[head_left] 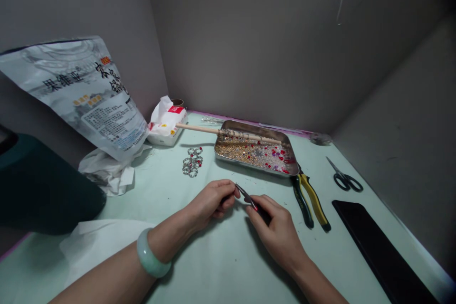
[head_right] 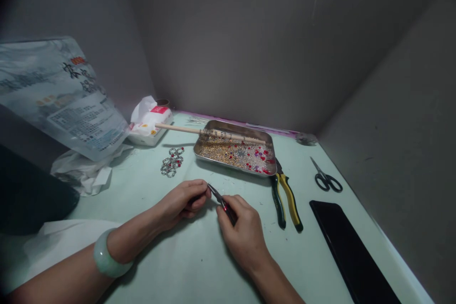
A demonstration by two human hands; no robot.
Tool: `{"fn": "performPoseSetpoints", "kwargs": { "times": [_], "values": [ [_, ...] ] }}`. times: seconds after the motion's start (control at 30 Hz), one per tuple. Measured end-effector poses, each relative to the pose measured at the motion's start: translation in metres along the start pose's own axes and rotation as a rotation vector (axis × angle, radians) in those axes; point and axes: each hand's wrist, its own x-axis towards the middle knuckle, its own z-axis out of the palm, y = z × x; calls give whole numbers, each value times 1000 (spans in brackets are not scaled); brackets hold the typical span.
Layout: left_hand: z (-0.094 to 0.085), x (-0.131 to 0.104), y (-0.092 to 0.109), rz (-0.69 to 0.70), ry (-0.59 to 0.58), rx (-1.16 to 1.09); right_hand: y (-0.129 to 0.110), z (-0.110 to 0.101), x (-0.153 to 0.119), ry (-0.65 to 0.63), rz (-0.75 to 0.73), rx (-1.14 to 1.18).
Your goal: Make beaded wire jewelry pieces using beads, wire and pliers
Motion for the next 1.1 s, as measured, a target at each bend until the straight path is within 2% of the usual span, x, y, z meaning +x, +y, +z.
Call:
{"fn": "performPoseSetpoints", "kwargs": {
  "times": [0.2, 0.5, 0.83, 1.1],
  "values": [
    [0, -1, -1, 1, -27, 26, -6, -4, 0, -96, 66, 36],
    [3, 2, -4, 55, 52, 205, -3, -9, -1, -163, 12, -82],
    [7, 4, -6, 196, 172, 479, -1, 6, -4, -12, 16, -190],
    [14, 0, -6, 327, 331, 775, -4, 12, -8, 34, 0, -204]
  ]
}}
